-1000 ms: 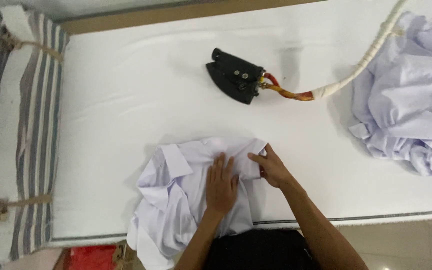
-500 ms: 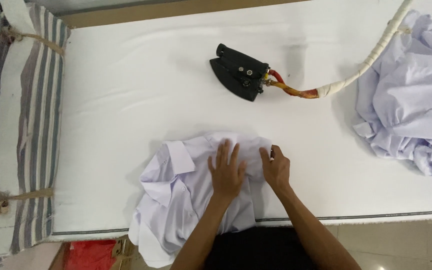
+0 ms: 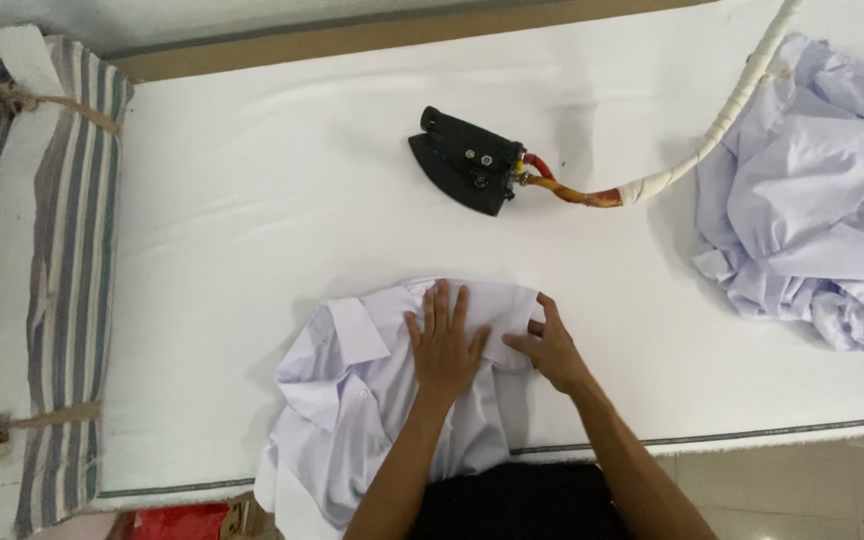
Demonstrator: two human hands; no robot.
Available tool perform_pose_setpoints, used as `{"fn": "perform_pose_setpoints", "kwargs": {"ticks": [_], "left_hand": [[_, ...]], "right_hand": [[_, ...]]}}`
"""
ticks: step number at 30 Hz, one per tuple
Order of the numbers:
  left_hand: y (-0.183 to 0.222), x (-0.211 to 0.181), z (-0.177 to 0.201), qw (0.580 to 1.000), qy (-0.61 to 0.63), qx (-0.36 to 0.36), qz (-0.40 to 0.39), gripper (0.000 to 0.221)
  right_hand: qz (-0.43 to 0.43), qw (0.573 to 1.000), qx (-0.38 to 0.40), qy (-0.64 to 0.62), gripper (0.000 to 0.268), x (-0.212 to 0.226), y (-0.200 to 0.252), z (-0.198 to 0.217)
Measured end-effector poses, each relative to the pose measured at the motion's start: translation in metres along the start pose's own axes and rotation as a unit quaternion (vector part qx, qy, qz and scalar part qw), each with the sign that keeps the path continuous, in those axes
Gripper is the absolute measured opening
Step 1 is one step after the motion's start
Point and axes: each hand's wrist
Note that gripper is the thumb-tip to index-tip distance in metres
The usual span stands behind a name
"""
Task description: Ironing white shirts on a professional pressing table using a steam iron in a factory setting.
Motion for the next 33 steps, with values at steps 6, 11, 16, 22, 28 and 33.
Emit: {"fn": "perform_pose_setpoints", "kwargs": {"ticks": [6, 11, 16, 22, 28, 33], "left_hand": [[0.0, -0.011, 0.018, 0.993, 0.082, 0.079, 0.02, 0.08], [0.011, -0.036, 0.015, 0.995, 0.098, 0.024, -0.027, 0.058], [0.042, -0.043, 0.01, 0.994, 0.063, 0.012, -0.092, 0.045], [0.044, -0.037, 0.033, 0.987, 0.087, 0.101, -0.095, 0.043], [0.038, -0.043, 0.042, 0.979, 0.155, 0.089, -0.094, 0.032], [0.045, -0.037, 0.072, 0.977, 0.207, 0.016, -0.047, 0.039]], "right_hand": [[0.077, 0.959, -0.185, 0.203, 0.06, -0.051, -0.025, 0.001], [0.36, 0.805, -0.322, 0.345, 0.011, -0.079, -0.066, 0.018], [0.392, 0.752, -0.307, 0.432, 0.008, -0.085, -0.115, 0.042], [0.336, 0.781, -0.266, 0.454, 0.008, -0.097, -0.136, 0.069], [0.527, 0.714, -0.215, 0.407, 0.011, 0.015, -0.167, 0.07], [0.499, 0.614, -0.245, 0.561, 0.056, 0.159, -0.225, 0.033]]}}
Point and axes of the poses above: each hand's wrist, its own y-axis away from the middle knuckle, its own z-axis out of the back of the hand, x = y × z, and after that the axes turned 3 degrees about x, right-handed
